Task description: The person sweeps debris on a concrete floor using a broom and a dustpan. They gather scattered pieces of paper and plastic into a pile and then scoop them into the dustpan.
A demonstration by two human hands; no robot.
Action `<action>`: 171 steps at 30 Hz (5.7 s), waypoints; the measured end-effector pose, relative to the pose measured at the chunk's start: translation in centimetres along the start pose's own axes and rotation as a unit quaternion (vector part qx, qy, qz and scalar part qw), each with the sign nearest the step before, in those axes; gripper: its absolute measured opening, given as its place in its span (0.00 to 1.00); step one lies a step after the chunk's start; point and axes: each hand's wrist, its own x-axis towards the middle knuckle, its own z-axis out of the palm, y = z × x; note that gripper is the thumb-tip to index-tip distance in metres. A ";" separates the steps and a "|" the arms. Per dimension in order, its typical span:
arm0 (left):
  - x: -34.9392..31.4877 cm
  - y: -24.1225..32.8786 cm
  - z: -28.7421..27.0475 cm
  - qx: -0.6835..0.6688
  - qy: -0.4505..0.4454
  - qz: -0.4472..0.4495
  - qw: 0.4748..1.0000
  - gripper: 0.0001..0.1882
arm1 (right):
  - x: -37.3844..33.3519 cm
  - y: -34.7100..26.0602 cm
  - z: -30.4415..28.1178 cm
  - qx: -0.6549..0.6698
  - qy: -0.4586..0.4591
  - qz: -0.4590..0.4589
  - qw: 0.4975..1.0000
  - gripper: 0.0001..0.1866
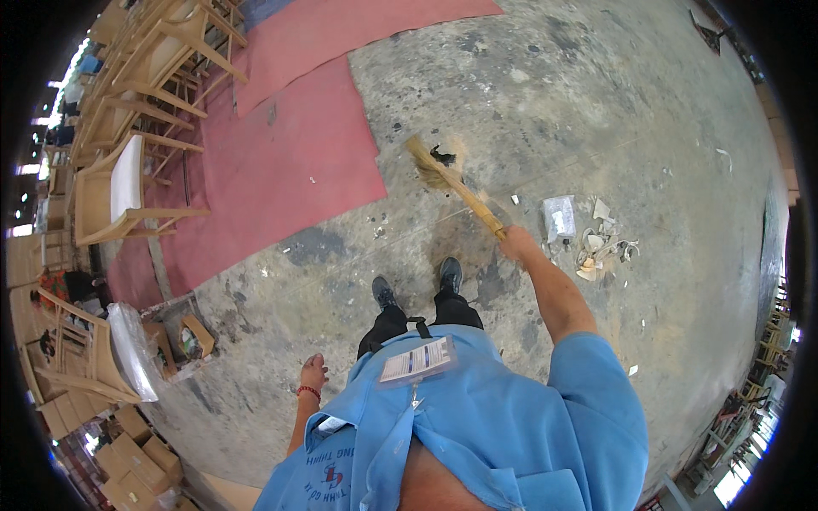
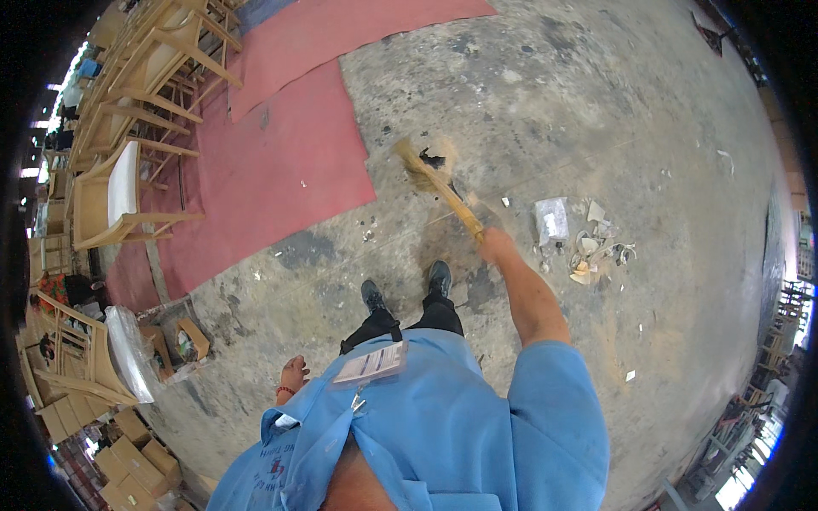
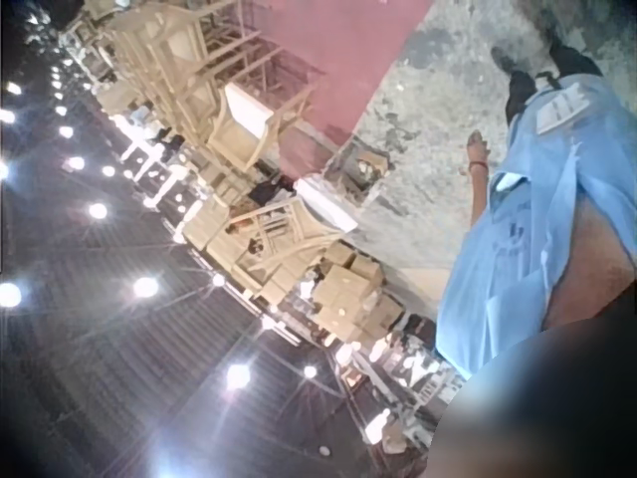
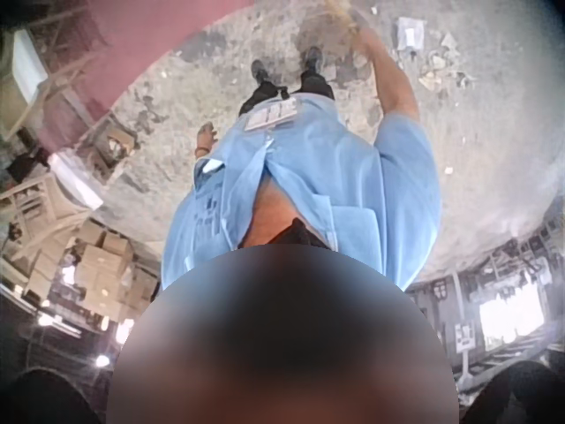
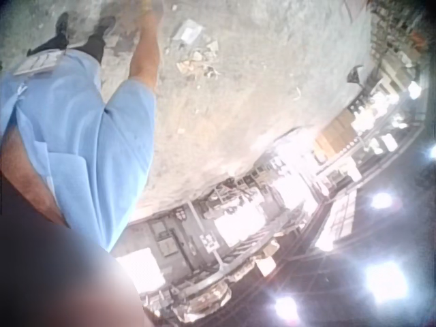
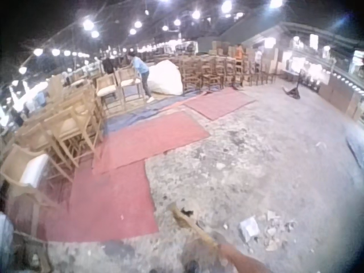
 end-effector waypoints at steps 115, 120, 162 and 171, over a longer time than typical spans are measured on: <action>-51.2 -41.9 79.4 0.582 -0.197 0.251 0.748 0.21 | -89.9 123.1 44.8 0.645 0.258 0.482 0.534 0.18; -57.4 -37.7 87.0 0.528 -0.177 0.239 0.796 0.23 | -79.8 119.1 38.5 0.560 0.210 0.426 0.679 0.16; -95.0 -56.5 122.6 0.558 -0.145 0.357 0.735 0.22 | -95.6 170.4 42.4 0.469 0.289 0.485 0.679 0.15; -93.0 -60.9 119.0 0.507 -0.124 0.296 0.800 0.23 | -85.1 151.5 30.3 0.508 0.110 0.301 0.799 0.23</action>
